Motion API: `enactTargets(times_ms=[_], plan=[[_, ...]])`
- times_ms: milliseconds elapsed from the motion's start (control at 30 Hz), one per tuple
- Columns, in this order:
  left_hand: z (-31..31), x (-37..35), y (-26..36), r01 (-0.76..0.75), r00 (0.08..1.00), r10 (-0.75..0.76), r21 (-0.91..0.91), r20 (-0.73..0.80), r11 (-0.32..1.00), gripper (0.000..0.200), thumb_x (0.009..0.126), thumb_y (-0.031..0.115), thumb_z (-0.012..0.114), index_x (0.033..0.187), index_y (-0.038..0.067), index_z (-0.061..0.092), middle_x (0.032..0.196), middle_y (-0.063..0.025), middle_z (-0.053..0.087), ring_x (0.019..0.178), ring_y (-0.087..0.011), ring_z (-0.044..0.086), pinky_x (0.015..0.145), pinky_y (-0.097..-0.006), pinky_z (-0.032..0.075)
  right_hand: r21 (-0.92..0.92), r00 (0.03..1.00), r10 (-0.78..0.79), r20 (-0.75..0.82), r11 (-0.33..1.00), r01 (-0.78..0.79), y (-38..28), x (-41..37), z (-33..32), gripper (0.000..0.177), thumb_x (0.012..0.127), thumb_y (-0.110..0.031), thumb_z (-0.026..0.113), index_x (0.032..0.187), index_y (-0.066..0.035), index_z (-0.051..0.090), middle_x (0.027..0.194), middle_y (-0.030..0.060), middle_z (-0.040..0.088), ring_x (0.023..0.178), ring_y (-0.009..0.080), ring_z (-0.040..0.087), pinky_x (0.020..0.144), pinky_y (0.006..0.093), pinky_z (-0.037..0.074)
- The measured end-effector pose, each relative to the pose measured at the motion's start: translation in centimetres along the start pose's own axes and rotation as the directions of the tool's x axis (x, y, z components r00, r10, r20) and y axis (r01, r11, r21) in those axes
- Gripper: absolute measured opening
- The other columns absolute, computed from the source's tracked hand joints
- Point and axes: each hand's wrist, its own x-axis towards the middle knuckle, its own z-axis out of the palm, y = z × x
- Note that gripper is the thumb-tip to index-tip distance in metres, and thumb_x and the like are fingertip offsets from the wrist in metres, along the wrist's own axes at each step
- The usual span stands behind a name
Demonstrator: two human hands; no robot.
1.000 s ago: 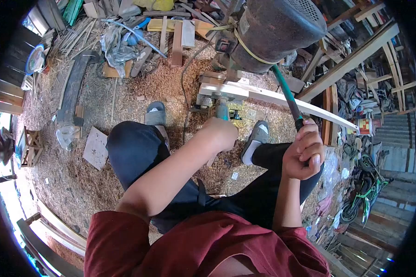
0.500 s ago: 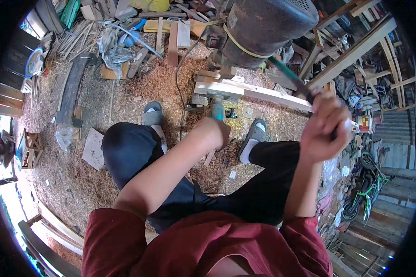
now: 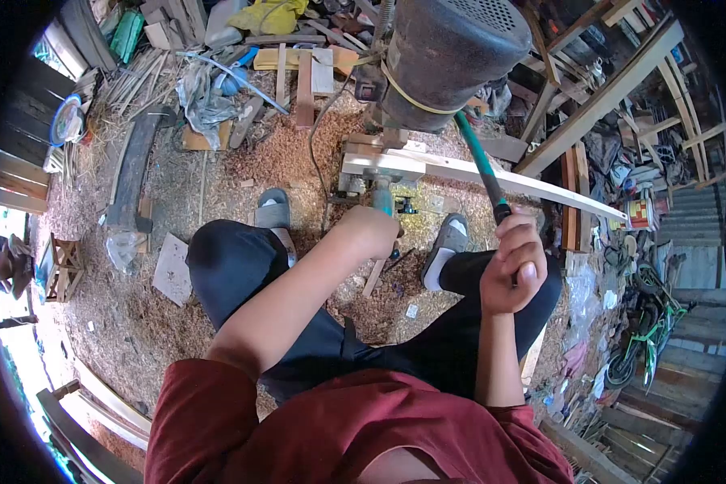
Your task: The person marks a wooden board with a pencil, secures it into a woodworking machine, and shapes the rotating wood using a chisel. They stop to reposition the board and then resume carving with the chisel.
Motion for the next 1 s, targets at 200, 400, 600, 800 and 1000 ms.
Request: enactTargets(times_ms=[200,400,600,800,1000], plan=[[1.1,0.2,0.5,0.029,0.999,-0.029,-0.003,0.02,1.0,0.029,0.092,0.024,0.066,0.114,0.008,0.074,0.105,-0.0172,0.076,0.096,-0.0366,0.074,0.084,-0.0489,0.059,0.039,0.998,-0.034,-0.049,0.999,0.036,0.4,0.0,0.4,0.034,0.094,-0.03,0.049,0.065,-0.013,0.045,0.066,0.0062,0.053,0.076,0.0252,0.056,0.102,0.0526,0.04],[1.1,-1.2,0.7,0.006,0.999,-0.009,-0.076,-0.04,0.997,0.026,0.084,0.014,0.066,0.104,0.002,0.078,0.103,-0.0187,0.077,0.094,-0.0362,0.076,0.081,-0.0467,0.061,0.03,0.998,-0.055,-0.008,0.998,0.055,0.5,0.1,0.4,0.033,0.095,-0.031,0.045,0.067,-0.014,0.043,0.067,0.0039,0.047,0.076,0.0231,0.05,0.103,0.0514,0.039],[2.5,0.2,-1.2,0.031,0.998,-0.03,-0.014,0.05,0.999,0.031,0.094,0.026,0.066,0.118,0.008,0.072,0.105,-0.0183,0.075,0.099,-0.0374,0.073,0.085,-0.0506,0.058,0.057,0.996,-0.058,-0.066,0.996,0.062,0.9,0.1,0.5,0.035,0.096,-0.031,0.049,0.066,-0.014,0.046,0.064,0.0037,0.053,0.074,0.0245,0.055,0.099,0.0523,0.04],[2.1,1.1,-1.6,0.035,0.998,-0.034,-0.02,0.058,0.999,0.031,0.095,0.028,0.065,0.118,0.007,0.072,0.106,-0.019,0.075,0.1,-0.0382,0.073,0.087,-0.0519,0.057,0.069,0.996,-0.06,-0.067,0.996,0.064,0.9,0.3,0.7,0.039,0.098,-0.036,0.049,0.066,-0.014,0.049,0.063,0.0027,0.053,0.073,0.0239,0.055,0.094,0.0539,0.044],[0.2,1.3,-1.1,0.037,0.997,-0.036,-0.026,0.064,0.999,0.033,0.096,0.03,0.065,0.119,0.008,0.072,0.106,-0.0186,0.075,0.1,-0.0382,0.073,0.088,-0.0509,0.057,0.095,0.998,-0.043,-0.051,0.994,0.048,0.7,1.0,0.9,0.04,0.098,-0.035,0.05,0.065,-0.014,0.048,0.06,0.0026,0.05,0.07,0.0236,0.052,0.09,0.052,0.044]])
